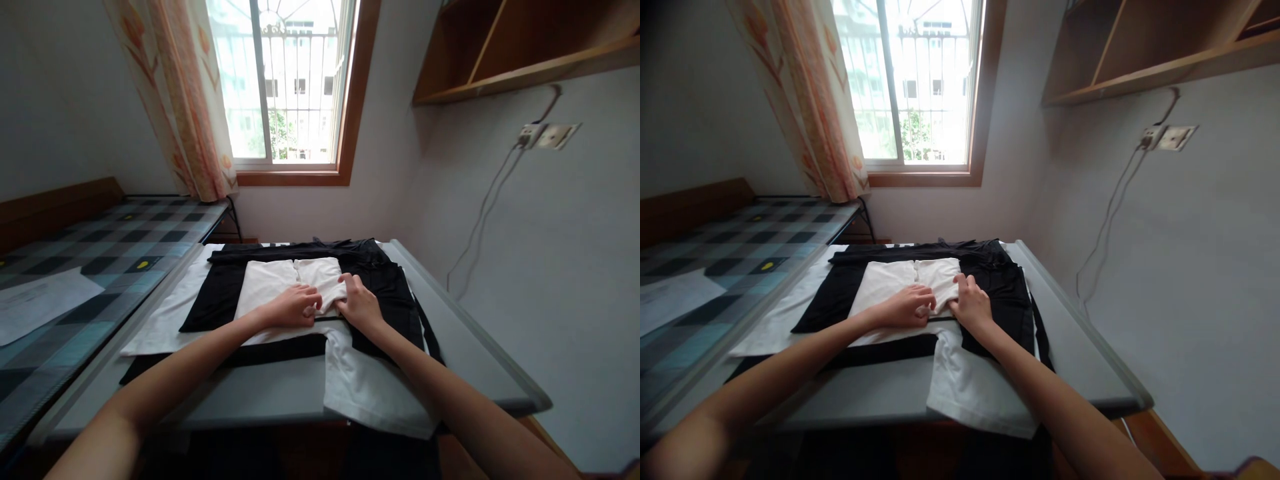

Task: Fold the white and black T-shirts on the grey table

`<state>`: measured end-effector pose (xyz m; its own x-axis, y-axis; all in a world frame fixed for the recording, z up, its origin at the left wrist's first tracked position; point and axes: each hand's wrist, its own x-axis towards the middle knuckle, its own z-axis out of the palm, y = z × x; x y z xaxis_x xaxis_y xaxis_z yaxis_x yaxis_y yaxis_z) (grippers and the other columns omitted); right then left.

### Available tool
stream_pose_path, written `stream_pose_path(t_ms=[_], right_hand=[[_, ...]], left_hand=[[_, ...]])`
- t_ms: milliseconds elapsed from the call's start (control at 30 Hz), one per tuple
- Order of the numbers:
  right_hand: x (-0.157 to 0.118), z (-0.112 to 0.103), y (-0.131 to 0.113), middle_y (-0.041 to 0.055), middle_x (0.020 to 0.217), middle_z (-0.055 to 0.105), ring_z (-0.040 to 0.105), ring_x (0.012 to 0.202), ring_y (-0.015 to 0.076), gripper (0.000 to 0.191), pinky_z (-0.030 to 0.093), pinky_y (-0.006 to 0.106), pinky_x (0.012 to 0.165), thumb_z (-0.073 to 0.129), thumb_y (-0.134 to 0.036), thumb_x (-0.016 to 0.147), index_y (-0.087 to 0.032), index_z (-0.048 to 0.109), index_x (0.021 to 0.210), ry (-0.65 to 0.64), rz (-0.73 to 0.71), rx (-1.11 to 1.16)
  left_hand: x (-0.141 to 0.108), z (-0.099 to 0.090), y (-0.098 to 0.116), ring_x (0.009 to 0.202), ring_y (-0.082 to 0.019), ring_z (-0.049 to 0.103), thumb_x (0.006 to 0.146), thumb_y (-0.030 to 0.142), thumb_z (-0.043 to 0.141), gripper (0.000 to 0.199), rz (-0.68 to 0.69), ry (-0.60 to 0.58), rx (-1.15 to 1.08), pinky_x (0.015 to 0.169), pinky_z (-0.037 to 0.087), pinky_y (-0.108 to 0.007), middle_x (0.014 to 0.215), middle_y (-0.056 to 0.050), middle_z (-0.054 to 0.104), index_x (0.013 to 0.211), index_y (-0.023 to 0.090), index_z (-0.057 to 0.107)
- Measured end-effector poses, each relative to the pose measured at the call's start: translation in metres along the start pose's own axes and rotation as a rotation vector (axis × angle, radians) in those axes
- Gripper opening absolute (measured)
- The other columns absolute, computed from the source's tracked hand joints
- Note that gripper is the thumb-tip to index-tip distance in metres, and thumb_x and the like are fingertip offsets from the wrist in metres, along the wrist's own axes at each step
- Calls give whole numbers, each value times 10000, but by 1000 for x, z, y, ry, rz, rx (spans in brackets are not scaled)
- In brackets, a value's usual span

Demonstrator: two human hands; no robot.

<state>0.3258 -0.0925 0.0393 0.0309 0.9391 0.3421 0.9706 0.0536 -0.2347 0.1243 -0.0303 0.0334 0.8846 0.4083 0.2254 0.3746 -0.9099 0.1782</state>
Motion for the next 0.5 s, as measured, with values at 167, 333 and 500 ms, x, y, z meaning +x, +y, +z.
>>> stream_pose_path(t_ms=[167, 333, 500], right_hand=[[-10, -5, 15, 43, 990, 552, 578, 814, 171, 254, 340, 260, 656, 554, -131, 801, -215, 554, 1041, -72, 12, -69], [-18, -5, 28, 57, 1005, 571, 564, 924, 203, 197, 361, 284, 760, 561, -149, 842, -220, 600, 1021, -127, -61, -102], [-15, -5, 25, 72, 1020, 584, 540, 935, 198, 205, 376, 277, 800, 542, -92, 839, -203, 634, 984, -130, -246, -143]], left_hand=[[0, 8, 5, 753, -179, 570, 738, 190, 567, 104, -7, 2, 121, 774, 409, -304, 812, -21, 641, 831, 203, 612], [2, 6, 12, 763, -183, 587, 752, 192, 547, 114, 8, -9, 160, 771, 413, -309, 821, -33, 652, 841, 198, 616], [5, 5, 10, 722, -172, 574, 767, 198, 539, 64, 5, -29, 137, 723, 406, -296, 779, -28, 643, 771, 194, 603]])
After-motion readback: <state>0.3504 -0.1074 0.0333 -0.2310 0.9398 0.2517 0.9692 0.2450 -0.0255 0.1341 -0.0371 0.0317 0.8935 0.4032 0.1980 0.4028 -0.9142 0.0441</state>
